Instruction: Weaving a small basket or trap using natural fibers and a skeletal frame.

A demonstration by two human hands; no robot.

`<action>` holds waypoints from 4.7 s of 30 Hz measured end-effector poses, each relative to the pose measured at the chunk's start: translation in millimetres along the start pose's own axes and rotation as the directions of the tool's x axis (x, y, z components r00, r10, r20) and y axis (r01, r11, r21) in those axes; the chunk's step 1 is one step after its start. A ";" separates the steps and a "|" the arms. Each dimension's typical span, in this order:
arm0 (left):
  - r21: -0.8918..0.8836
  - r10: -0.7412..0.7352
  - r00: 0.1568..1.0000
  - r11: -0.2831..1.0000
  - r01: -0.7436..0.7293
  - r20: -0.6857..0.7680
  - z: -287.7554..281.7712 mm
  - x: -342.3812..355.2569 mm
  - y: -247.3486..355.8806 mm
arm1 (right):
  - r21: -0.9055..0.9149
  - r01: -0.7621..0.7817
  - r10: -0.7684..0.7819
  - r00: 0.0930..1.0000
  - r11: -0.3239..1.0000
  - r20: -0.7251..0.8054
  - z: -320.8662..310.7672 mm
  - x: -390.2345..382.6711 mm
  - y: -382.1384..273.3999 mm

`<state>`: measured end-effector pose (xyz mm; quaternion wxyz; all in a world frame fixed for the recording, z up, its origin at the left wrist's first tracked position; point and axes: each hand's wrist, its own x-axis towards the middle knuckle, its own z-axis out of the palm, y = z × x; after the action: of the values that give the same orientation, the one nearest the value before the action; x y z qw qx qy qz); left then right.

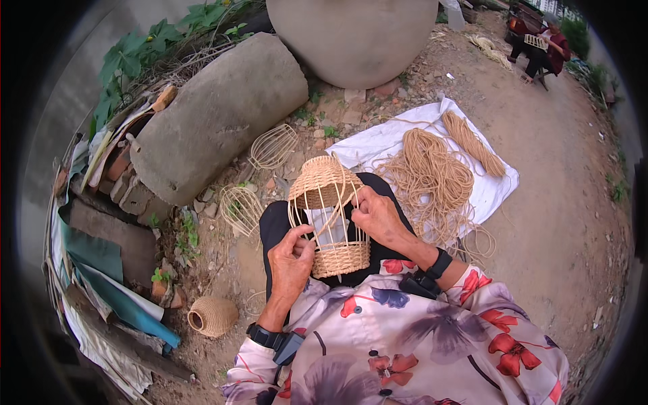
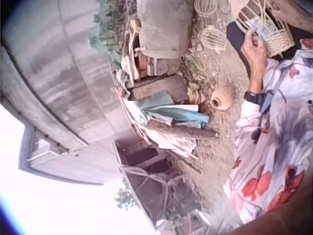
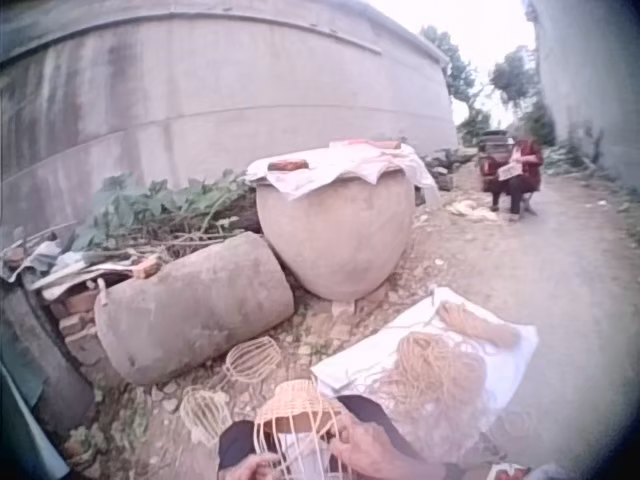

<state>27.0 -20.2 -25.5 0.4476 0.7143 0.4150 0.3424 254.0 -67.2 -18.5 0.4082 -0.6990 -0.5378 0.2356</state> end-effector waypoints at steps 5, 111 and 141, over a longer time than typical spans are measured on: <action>0.473 0.150 0.985 0.876 -0.094 -0.082 4.0 10.8 31.7 | 0.029 0.046 -0.043 0.994 0.999 -0.096 19.3 -1.6 8.8; -0.389 -0.270 0.958 0.876 0.285 0.095 -30.9 21.9 0.2 | 0.026 0.210 -0.207 0.975 0.977 -0.082 -16.9 -3.3 -5.0; 0.475 0.431 0.895 0.766 -0.432 0.119 40.2 34.3 73.8 | 0.221 -0.040 0.072 0.988 0.974 -0.137 -36.3 -1.6 -5.7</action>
<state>97.2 -22.4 32.0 0.1617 0.8803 0.3122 0.3185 278.1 -79.7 6.3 0.5133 -0.6803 -0.4579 0.2532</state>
